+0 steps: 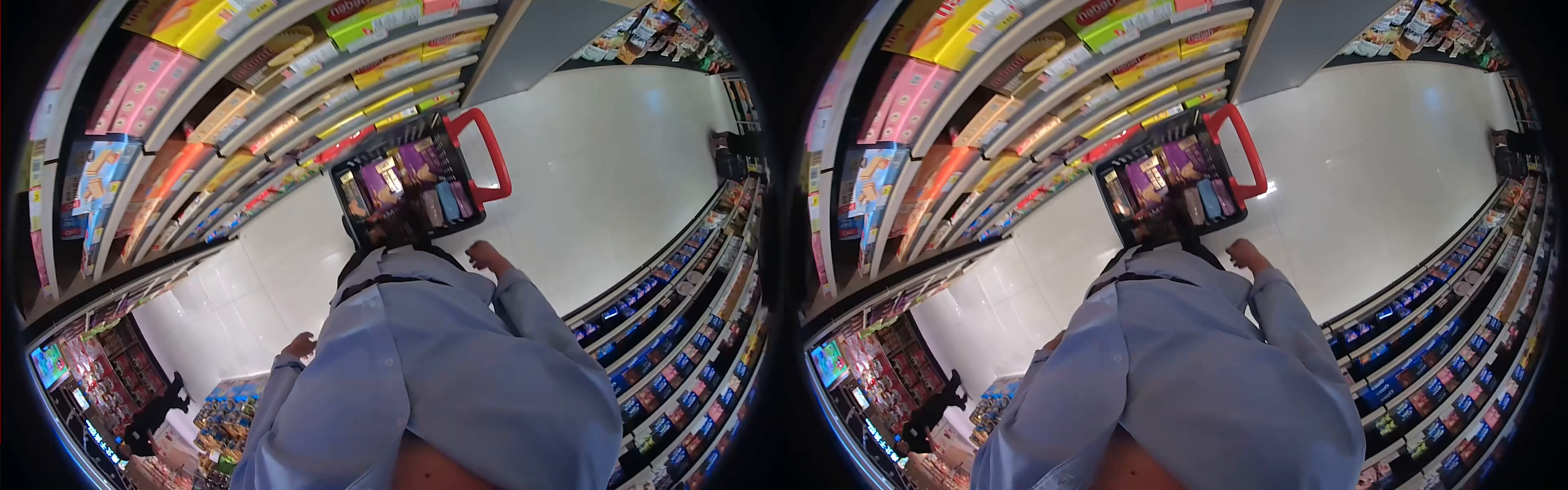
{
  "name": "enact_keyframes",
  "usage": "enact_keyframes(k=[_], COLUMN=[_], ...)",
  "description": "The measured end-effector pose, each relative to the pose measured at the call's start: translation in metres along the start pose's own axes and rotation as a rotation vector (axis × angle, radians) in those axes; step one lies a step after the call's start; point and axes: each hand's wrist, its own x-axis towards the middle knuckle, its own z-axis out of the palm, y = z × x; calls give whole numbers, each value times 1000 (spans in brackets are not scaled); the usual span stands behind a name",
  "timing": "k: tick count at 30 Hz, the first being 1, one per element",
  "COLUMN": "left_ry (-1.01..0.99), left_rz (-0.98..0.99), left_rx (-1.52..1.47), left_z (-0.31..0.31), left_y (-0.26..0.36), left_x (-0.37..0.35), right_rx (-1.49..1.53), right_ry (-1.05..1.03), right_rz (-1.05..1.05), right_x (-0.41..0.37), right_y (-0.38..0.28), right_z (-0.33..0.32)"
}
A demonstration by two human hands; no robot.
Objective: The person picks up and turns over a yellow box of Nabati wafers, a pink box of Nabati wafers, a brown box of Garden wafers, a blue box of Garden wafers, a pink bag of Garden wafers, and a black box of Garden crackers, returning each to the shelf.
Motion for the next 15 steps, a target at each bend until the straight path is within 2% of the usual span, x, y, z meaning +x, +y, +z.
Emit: enact_keyframes(k=[3, 4, 5, 6, 7, 8, 9, 12, 15], left_ry=[223, 302, 301, 333, 419, 395, 469, 415, 382], left_rz=[190, 262, 325, 344, 436, 411, 472, 515, 462], left_rx=[-233, -106, -134, -159, -183, -205, -154, -329, -452], left_z=[30, 32, 36, 31, 34, 25, 21, 14, 17], left_y=[0, 23, 31, 73, 87, 120, 142, 165, 147], left_x=[39, 36, 57, 29, 39, 22, 8, -2, -4], right_rx=[44, -25, -12, 7, -45, -154, -260, -389, -447], right_ry=[-9, -48, -32, -20, -1, 70, 143, 387, 418], right_rz=[-128, -101, -152, -203, -283, -349, -421, -569, -315], right_x=[14, 25, 21, 30, 48, 54, 56, 67, 64], right_y=[-53, -76, -102, -119, -128, -144, -159, -173, -176], right_z=[-16, -22, -24, -22, -19, -18, -16, -2, 12])
